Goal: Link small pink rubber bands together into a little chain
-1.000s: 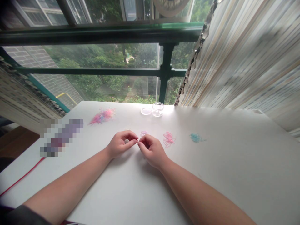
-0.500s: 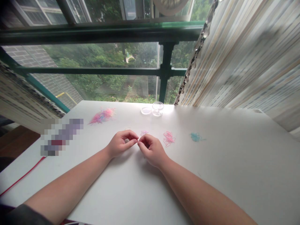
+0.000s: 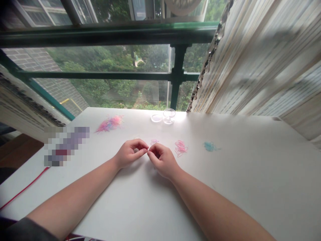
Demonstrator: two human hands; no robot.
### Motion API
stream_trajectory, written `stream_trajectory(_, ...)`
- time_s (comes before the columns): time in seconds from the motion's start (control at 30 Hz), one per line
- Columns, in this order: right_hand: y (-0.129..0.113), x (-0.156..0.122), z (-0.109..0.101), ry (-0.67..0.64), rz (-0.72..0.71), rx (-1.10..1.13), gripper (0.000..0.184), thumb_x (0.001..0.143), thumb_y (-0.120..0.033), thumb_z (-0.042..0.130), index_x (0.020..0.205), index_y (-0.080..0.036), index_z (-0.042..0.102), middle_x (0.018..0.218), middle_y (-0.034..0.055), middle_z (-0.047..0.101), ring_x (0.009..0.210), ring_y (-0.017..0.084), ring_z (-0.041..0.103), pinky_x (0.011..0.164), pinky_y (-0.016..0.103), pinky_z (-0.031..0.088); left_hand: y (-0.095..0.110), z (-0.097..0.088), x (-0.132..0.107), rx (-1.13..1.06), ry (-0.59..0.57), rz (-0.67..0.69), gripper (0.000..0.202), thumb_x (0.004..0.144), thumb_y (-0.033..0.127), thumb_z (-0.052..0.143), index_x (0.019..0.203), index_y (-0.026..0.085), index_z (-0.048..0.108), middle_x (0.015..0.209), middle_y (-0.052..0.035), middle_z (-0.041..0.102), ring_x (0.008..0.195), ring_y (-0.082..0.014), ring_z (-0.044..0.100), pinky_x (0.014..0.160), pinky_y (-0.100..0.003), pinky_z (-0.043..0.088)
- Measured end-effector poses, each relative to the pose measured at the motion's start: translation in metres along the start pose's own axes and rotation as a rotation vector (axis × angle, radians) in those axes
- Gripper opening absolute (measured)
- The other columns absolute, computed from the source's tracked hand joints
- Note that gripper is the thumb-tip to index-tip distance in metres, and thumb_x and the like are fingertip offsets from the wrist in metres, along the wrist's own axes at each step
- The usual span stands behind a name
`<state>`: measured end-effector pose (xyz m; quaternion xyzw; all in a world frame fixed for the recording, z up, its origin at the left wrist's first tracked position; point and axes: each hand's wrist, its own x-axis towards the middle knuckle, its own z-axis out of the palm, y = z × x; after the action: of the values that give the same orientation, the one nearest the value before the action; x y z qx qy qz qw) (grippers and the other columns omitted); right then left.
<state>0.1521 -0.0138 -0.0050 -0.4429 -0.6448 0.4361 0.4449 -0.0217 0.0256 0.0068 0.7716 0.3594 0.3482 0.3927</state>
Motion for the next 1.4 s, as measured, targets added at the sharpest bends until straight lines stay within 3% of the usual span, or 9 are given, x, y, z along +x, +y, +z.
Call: stream_trajectory(1.4,-0.0022,0.0010,-0.0004,-0.006,-0.001,-0.031,0.013,0.081,-0.028,0.053,0.074,-0.017,0.053,0.061,-0.0015,0.051,0.054,0.010,0.045,0.051,0.022,0.036,0.0009,0.0002,0.0004,0.003,-0.030,-0.009,0.017,0.079,0.027,0.057,0.085,0.013,0.065,0.081,-0.0055,0.067,0.071,-0.0128,0.060,0.064,-0.022,0.047)
